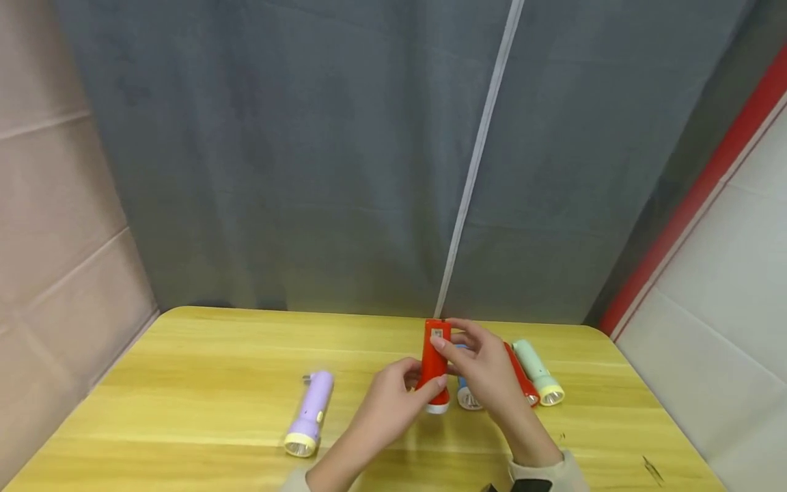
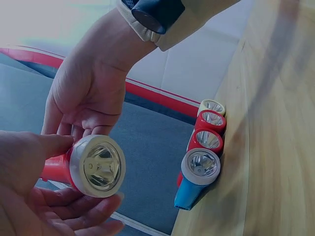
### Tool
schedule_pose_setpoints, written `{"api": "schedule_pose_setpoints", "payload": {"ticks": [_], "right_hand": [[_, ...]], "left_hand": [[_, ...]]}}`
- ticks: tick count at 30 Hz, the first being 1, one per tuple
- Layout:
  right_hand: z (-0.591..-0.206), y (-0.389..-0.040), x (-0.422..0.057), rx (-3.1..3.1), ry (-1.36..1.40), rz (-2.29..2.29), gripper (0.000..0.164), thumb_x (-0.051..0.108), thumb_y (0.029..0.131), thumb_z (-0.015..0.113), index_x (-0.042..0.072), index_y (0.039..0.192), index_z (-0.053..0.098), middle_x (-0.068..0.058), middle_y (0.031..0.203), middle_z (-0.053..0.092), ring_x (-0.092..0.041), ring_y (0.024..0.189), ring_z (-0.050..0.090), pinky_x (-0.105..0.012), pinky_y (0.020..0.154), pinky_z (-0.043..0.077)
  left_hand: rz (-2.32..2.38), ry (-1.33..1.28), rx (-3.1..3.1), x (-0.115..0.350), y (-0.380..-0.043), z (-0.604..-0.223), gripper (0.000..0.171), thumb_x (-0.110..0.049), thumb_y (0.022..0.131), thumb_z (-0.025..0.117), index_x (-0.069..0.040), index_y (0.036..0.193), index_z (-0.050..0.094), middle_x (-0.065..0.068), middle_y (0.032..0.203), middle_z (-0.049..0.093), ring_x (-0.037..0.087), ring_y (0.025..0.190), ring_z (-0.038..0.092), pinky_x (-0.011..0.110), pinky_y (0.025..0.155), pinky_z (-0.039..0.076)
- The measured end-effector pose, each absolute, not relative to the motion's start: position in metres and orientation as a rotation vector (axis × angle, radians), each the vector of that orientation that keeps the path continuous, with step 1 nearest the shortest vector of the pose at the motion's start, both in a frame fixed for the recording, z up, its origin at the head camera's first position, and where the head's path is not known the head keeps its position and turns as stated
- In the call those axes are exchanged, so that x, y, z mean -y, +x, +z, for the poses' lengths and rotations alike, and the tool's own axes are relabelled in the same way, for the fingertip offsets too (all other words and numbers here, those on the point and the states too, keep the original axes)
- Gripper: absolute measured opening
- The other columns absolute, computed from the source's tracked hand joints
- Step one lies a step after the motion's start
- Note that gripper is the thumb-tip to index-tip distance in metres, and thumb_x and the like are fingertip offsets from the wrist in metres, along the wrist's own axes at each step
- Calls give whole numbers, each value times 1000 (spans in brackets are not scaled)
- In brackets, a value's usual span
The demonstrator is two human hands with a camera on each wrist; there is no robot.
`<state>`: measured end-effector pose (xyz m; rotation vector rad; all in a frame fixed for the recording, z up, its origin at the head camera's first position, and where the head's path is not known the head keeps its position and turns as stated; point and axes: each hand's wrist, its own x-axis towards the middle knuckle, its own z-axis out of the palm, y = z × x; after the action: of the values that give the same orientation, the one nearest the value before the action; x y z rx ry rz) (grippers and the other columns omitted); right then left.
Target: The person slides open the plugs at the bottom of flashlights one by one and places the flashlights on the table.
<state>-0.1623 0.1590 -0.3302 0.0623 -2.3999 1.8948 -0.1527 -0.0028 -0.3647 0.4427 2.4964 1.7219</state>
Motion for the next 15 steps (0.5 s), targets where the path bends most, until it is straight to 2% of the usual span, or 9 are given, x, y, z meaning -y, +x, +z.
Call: {"api": "schedule_pose_setpoints", "payload": {"ticks": [4, 9, 15], "right_hand": [[-329, -158, -157, 2387, 131, 1921, 53, 23, 92, 76, 7, 139, 58, -21, 119, 70, -25, 100, 75, -34, 78, 63], [-330, -155, -158, 2380, 149, 1942, 48, 17, 90, 77, 9, 135, 61, -19, 115, 71, -24, 96, 76, -32, 79, 63], [-332, -152, -160, 2411, 147, 1921, 50, 19, 88, 79, 10, 135, 61, -17, 116, 72, -24, 101, 76, -30, 85, 61]], "left_hand": [[1754, 457, -2476, 6, -152, -365, 37, -41, 91, 73, -9, 110, 71, 0, 98, 75, 12, 87, 68, 33, 81, 59], [1754, 484, -2470, 7, -152, -367, 38, -39, 90, 75, -8, 111, 70, 2, 98, 75, 11, 86, 69, 30, 80, 60], [1748, 524, -2465, 8, -151, -367, 38, -37, 90, 76, -9, 114, 68, 3, 104, 75, 14, 93, 70, 31, 83, 61]]}}
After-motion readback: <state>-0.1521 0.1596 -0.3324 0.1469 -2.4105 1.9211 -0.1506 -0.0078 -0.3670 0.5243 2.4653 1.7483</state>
